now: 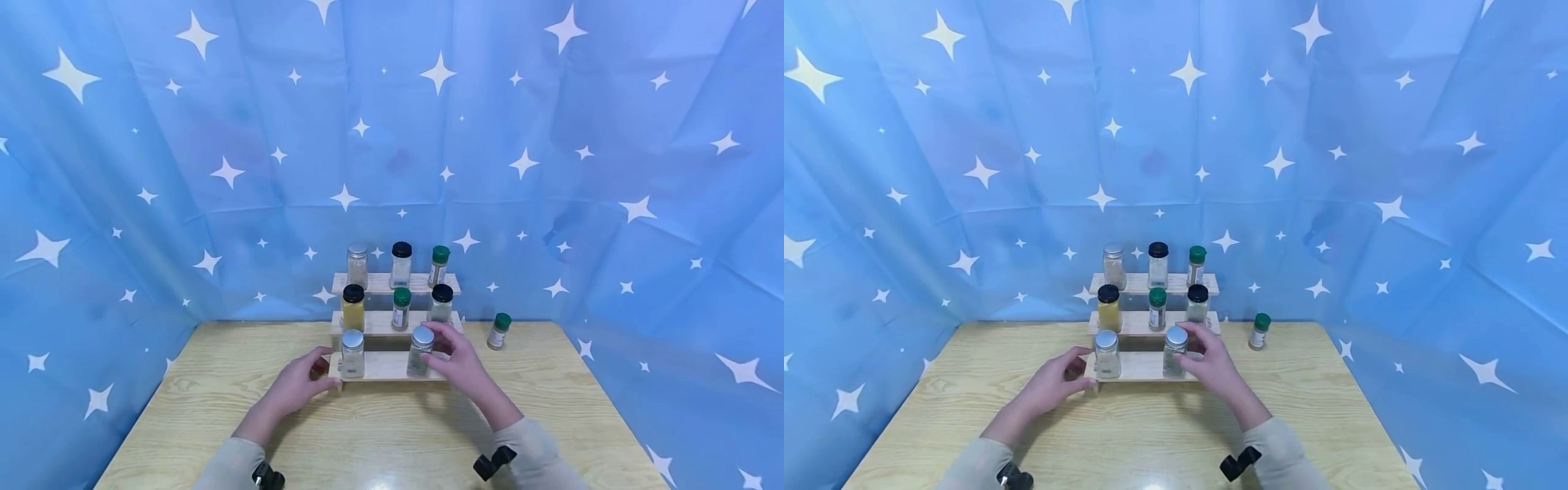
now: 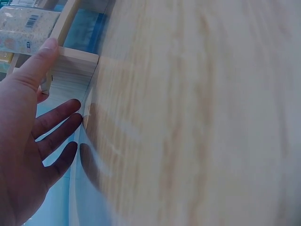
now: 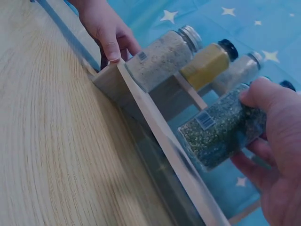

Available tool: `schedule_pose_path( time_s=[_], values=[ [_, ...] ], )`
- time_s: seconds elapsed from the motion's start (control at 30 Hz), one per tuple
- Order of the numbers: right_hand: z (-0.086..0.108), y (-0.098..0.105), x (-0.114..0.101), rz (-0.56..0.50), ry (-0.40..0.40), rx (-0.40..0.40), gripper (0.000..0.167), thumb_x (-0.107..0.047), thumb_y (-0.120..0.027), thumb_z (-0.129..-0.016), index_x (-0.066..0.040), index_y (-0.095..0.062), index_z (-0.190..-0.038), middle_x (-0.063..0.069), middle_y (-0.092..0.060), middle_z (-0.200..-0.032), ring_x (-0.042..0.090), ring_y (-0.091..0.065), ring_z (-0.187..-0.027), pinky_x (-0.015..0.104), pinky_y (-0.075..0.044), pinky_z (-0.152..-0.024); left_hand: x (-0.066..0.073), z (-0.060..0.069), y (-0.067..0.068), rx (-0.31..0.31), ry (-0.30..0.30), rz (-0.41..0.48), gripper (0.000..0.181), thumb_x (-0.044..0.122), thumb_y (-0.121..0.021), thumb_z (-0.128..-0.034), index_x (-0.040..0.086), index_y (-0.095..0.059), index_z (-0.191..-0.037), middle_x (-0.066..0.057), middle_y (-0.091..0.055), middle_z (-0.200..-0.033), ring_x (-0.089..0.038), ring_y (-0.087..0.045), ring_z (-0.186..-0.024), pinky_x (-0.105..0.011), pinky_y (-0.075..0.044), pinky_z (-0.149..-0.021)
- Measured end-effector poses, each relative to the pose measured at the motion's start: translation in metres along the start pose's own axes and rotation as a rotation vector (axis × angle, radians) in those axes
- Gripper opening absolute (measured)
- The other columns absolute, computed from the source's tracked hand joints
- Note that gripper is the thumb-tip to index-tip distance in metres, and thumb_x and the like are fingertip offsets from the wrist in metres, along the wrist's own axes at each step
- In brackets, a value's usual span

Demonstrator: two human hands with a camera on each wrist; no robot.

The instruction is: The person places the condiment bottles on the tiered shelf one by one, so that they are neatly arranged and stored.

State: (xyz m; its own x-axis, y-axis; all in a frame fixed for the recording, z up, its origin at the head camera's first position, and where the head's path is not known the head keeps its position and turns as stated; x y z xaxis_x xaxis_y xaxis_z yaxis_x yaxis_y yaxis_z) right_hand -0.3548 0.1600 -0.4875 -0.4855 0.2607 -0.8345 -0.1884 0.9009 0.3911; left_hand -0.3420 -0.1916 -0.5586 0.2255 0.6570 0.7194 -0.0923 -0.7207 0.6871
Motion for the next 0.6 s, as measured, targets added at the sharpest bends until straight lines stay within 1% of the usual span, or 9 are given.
schedule_pose_path(
  time_s=[0.07, 0.13, 0.2, 0.37, 0.6],
  values=[
    [-0.001, -0.003, 0.000, -0.013, -0.006, -0.008, 0.060, -0.001, -0.083, -0.097, -0.010, -0.062, -0.153, 0.008, -0.071, -0.131, 0.026, -0.070, -0.121, 0.032, -0.058, -0.105, 0.001, 0.000, 0.000, 0.001, 0.000, 0.003, 0.076, 0.053, -0.089, -0.0921, 0.017, -0.061, -0.153, 0.005, -0.073, -0.115, -0.014, -0.068, -0.104, -0.046, -0.060, -0.096],
    [-0.002, -0.007, 0.000, -0.022, -0.009, -0.012, 0.061, -0.001, -0.083, -0.098, -0.009, -0.062, -0.154, 0.009, -0.072, -0.130, 0.026, -0.071, -0.120, 0.032, -0.058, -0.105, 0.000, -0.001, 0.000, -0.004, 0.001, -0.002, 0.077, 0.054, -0.088, -0.0923, 0.018, -0.060, -0.154, 0.007, -0.072, -0.115, -0.013, -0.068, -0.104, -0.044, -0.059, -0.097],
    [-0.003, -0.010, -0.001, -0.028, 0.002, -0.019, 0.061, 0.000, -0.082, -0.098, -0.007, -0.061, -0.155, 0.011, -0.072, -0.130, 0.028, -0.071, -0.119, 0.034, -0.059, -0.105, 0.000, -0.001, -0.001, -0.006, -0.003, -0.006, 0.078, 0.055, -0.088, -0.0925, 0.018, -0.060, -0.155, 0.007, -0.073, -0.115, -0.012, -0.068, -0.104, -0.043, -0.059, -0.096],
    [-0.008, -0.022, -0.006, -0.032, 0.013, -0.051, 0.061, 0.002, -0.081, -0.098, -0.007, -0.061, -0.155, 0.012, -0.069, -0.136, 0.031, -0.070, -0.121, 0.037, -0.058, -0.107, 0.000, -0.002, -0.001, -0.005, -0.014, 0.001, 0.078, 0.054, -0.088, -0.0921, 0.016, -0.060, -0.154, 0.006, -0.073, -0.114, -0.012, -0.068, -0.103, -0.044, -0.059, -0.095],
    [-0.011, -0.035, -0.009, -0.067, 0.009, -0.069, 0.063, 0.002, -0.081, -0.098, -0.009, -0.061, -0.157, 0.011, -0.067, -0.140, 0.031, -0.069, -0.123, 0.042, -0.057, -0.110, -0.001, -0.001, 0.000, -0.004, -0.005, -0.006, 0.076, 0.054, -0.089, -0.0921, 0.017, -0.061, -0.153, 0.005, -0.073, -0.114, -0.011, -0.068, -0.102, -0.044, -0.060, -0.095]
  ],
)
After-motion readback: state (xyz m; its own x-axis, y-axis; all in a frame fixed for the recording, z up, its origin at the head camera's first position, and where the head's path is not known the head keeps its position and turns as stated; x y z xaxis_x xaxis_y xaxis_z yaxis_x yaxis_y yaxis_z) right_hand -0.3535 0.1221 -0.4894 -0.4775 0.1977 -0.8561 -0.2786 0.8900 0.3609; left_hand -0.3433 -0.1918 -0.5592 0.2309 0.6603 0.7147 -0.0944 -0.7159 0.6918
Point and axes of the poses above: each hand's wrist, its own z-axis away from the middle knuckle, its own y-axis out of the back of the hand, x = y × z, the point moved 6 cm from there along -z, towards the middle knuckle
